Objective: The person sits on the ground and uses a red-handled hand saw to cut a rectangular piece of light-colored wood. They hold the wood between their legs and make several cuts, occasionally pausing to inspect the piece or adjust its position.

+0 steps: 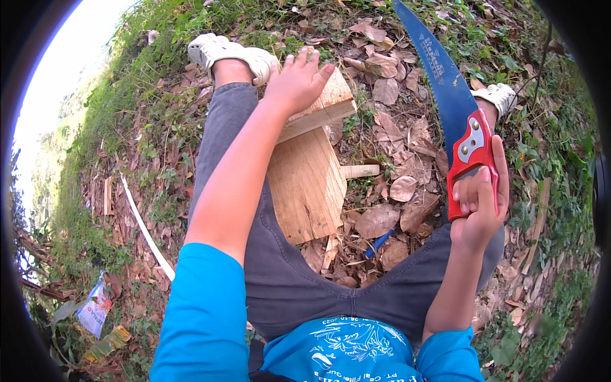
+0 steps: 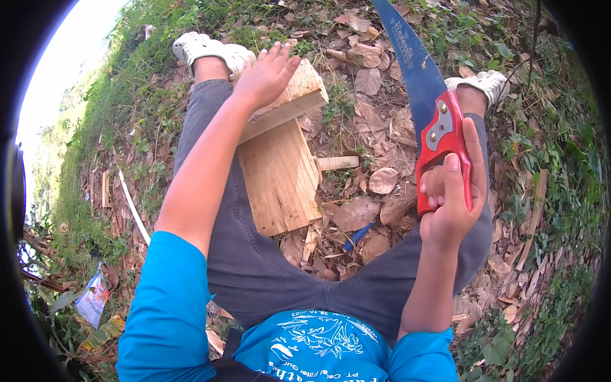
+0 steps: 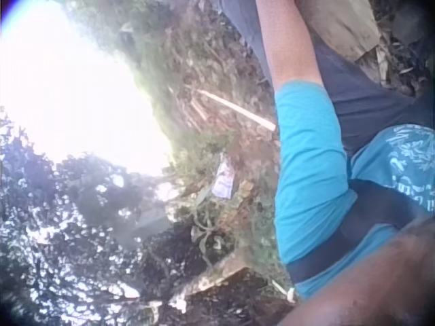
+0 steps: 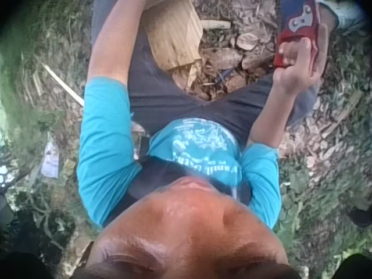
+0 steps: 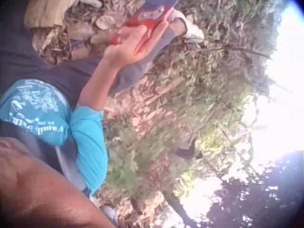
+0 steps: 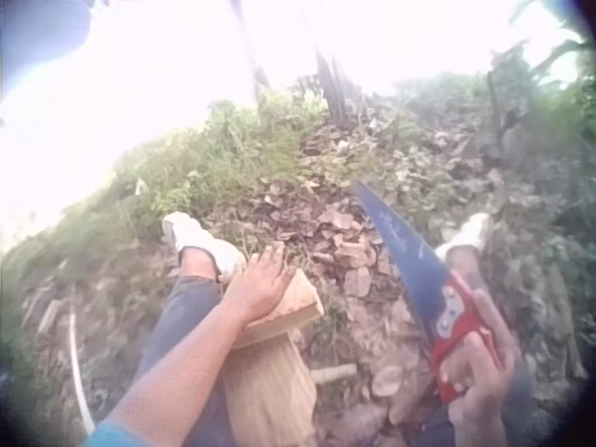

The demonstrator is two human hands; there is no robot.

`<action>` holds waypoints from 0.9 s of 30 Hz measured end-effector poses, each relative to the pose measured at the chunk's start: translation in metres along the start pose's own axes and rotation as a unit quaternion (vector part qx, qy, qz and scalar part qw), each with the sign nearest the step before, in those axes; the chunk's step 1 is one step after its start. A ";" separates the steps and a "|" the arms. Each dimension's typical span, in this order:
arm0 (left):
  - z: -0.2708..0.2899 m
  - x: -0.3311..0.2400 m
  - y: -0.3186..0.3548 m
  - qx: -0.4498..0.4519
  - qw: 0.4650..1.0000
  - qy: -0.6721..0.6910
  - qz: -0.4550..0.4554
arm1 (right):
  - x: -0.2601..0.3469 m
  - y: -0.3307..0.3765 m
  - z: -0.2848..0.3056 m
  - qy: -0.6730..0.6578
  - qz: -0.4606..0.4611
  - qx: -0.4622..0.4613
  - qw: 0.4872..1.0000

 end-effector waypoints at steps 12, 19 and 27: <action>-0.036 -0.034 0.007 -0.061 0.998 -0.014 0.018 | 0.003 0.001 -0.008 -0.009 -0.016 -0.007 1.000; 0.061 -0.039 -0.026 -0.195 0.976 0.074 -0.059 | 0.010 0.008 0.006 -0.009 0.005 0.000 1.000; 0.091 -0.067 -0.022 -0.238 0.963 0.101 -0.079 | 0.001 0.001 0.010 -0.005 -0.014 -0.022 1.000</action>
Point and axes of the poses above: each hand's wrist, its own y-axis away from the middle knuckle, its own z-axis out of the back of the hand, x = y × z, the point moved 9 cm from there along -y, towards the middle knuckle, and after that the axes turned 8 degrees about y, right-handed, at the moved point
